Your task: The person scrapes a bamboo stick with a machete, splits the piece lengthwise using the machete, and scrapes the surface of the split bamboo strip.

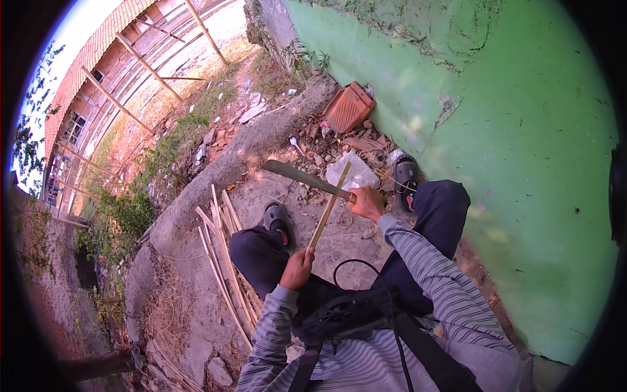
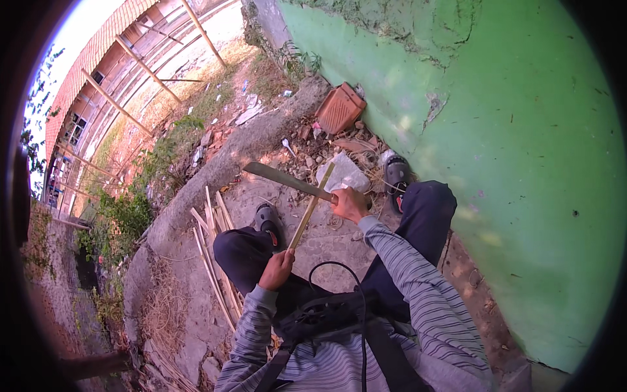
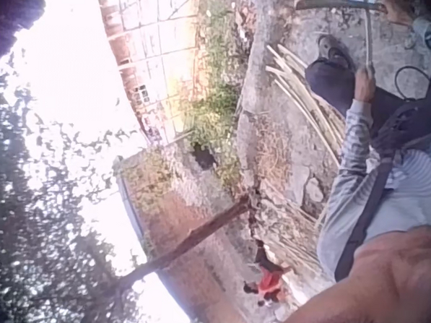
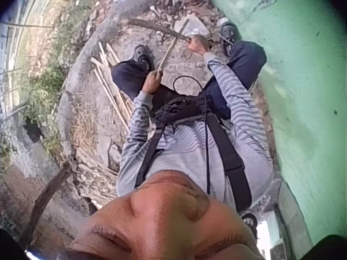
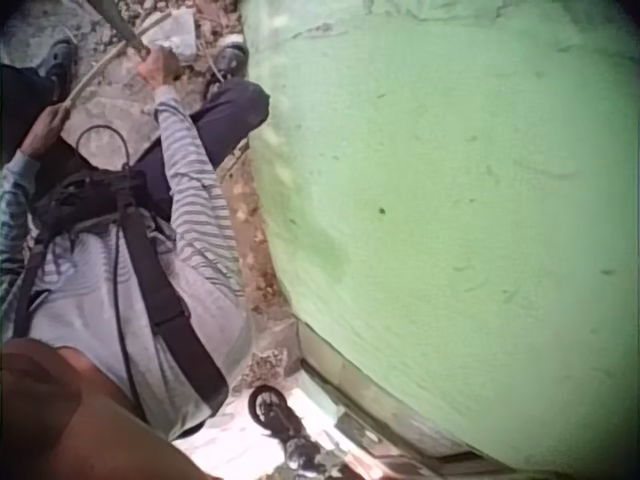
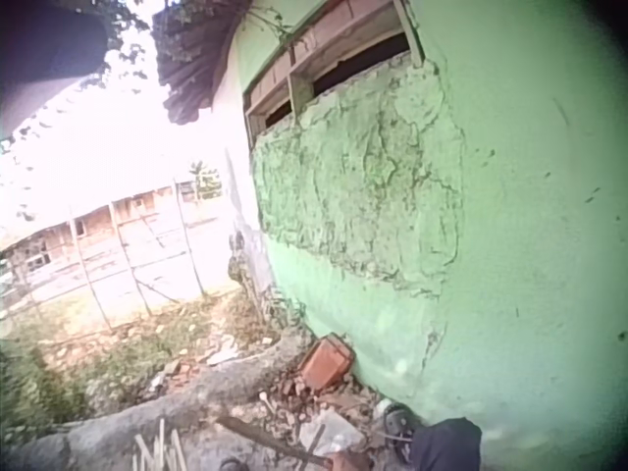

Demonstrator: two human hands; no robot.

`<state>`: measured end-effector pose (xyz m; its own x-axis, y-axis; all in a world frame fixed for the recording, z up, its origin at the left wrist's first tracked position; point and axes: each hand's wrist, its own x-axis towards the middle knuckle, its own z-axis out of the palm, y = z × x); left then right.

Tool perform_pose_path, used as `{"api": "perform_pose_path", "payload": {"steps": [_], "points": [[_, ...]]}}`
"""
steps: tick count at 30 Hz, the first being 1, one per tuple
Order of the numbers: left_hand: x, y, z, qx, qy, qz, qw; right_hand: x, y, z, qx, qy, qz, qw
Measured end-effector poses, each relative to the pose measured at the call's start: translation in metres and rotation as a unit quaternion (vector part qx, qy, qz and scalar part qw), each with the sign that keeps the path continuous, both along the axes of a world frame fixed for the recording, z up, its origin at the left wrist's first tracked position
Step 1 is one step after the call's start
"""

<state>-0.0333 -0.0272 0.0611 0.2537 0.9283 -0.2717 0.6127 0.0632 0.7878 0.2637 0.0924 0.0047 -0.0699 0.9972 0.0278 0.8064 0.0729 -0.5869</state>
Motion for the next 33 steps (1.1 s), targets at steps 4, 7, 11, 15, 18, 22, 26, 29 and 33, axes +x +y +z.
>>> {"api": "perform_pose_path", "payload": {"steps": [4,7,11,15,18,22,26,29,33], "points": [[0.004,-0.003,0.016,-0.003,0.007,-0.016,1.000,0.015,0.009,-0.003,0.025,0.013,-0.047,0.998],[0.000,0.000,0.011,-0.004,0.018,-0.012,1.000,0.003,0.003,-0.004,0.027,0.025,-0.061,0.997],[0.000,-0.003,0.017,-0.011,0.023,-0.007,1.000,-0.003,-0.002,0.010,0.020,0.010,0.002,1.000],[-0.005,-0.017,0.025,0.026,0.016,-0.018,0.999,0.016,0.004,0.011,0.047,0.017,-0.045,0.998],[-0.009,-0.017,0.022,0.025,0.018,-0.017,0.999,0.002,-0.004,0.012,0.011,0.016,-0.044,0.999],[-0.008,-0.016,0.024,0.009,0.023,-0.021,0.999,-0.001,-0.003,0.010,0.012,-0.002,-0.001,1.000],[-0.014,-0.026,0.029,0.016,0.016,-0.022,1.000,0.015,0.008,0.005,0.036,0.016,-0.055,0.998],[-0.017,-0.022,0.020,0.013,0.006,-0.020,1.000,0.002,0.000,0.003,0.018,0.015,-0.060,0.998],[-0.016,-0.022,0.030,0.009,0.027,-0.026,0.999,0.003,0.001,0.001,0.015,-0.006,-0.003,1.000]]}}
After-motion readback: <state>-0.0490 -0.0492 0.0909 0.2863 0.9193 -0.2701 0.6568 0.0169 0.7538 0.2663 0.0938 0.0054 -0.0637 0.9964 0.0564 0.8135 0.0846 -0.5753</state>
